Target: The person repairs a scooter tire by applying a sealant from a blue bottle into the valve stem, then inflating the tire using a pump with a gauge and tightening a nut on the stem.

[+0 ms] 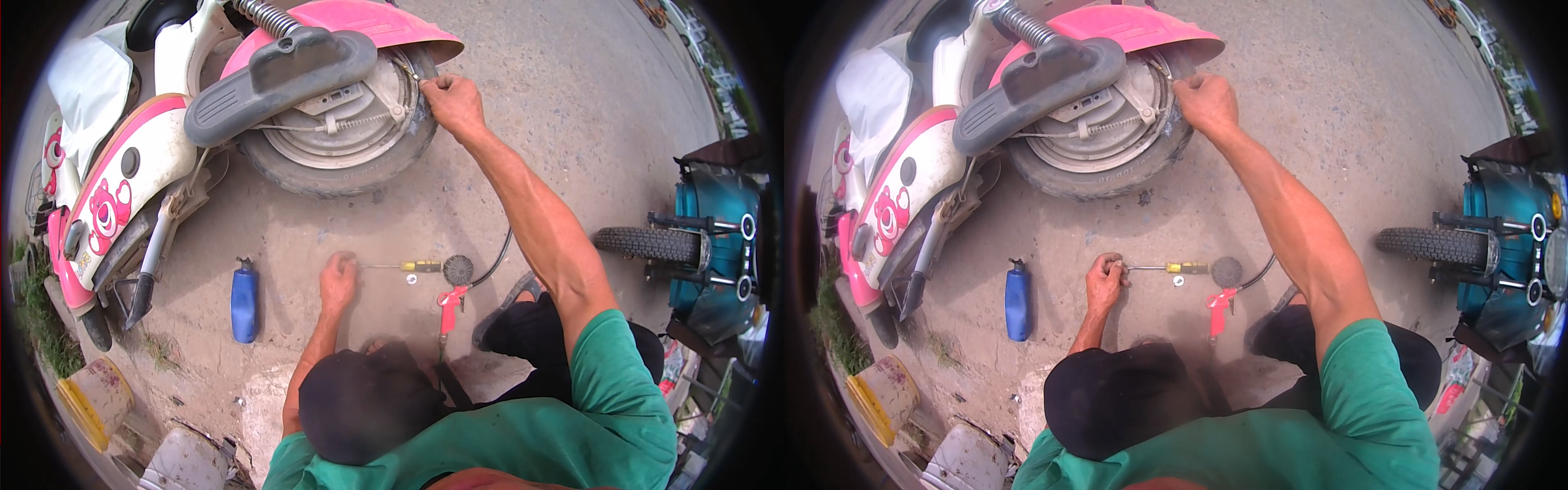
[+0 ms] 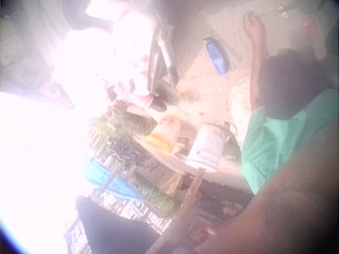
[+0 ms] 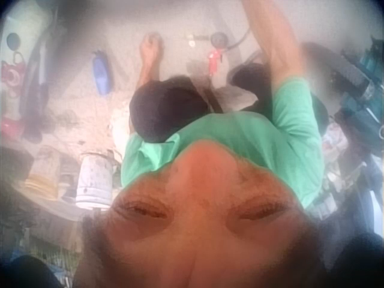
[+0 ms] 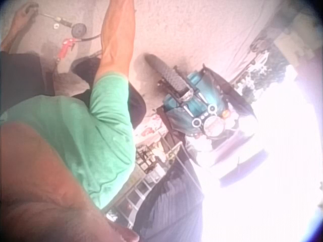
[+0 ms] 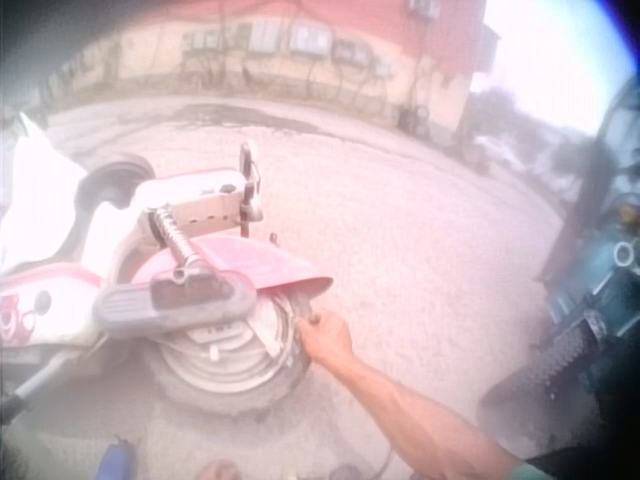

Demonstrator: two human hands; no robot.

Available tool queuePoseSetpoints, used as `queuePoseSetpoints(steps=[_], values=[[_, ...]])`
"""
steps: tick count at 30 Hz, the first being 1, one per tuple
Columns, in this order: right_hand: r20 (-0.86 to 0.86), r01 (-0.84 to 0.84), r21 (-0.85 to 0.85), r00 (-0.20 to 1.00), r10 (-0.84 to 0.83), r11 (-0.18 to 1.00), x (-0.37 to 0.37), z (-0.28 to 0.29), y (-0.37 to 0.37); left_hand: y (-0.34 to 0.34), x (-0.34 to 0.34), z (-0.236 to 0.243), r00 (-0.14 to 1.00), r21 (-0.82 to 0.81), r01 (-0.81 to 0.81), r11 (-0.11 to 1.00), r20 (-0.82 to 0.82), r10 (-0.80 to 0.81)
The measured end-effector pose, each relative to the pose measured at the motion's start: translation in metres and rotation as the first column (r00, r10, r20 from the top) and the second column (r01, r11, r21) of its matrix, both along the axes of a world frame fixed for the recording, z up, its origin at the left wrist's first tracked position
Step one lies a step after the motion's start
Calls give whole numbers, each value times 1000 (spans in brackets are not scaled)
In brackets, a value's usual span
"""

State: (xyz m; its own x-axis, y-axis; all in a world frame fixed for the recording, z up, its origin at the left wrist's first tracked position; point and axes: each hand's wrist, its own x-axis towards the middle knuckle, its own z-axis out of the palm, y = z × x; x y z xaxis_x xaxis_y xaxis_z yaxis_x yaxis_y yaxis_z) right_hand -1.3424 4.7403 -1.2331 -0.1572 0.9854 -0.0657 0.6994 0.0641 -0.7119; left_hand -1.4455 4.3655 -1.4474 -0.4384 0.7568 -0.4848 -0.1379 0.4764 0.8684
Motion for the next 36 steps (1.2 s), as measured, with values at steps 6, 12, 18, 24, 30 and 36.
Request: queuePoseSetpoints(steps=[6, 12, 18, 24, 30, 36], values=[[-28, -50, -6, 998, 50, 999, 3, 3, 8, -1, -1, -3, 1000, 9, 6, 1000, 3, -6], [59, -119, 83, 992, 115, 989, 3, 3, 8, -1, 1, -3, 1000, 2, -7, 1000, 13, 7], [176, -147, 47, 975, 136, 988, -4, 6, 9, 0, 0, -3, 1000, 15, 12, 1000, -1, -12], [-320, -65, -322, 946, -44, 944, -6, -4, 20, -2, -2, -3, 999, -7, 27, 1000, -29, -27], [-171, -107, -286, 984, 59, 952, -4, -13, 29, 44, -12, 112, 889, 265, 267, 927, -439, -130], [-53, -68, -280, 997, 55, 958, 1, -4, 28, 216, -47, 299, 272, 279, 749, 601, -957, 105]])
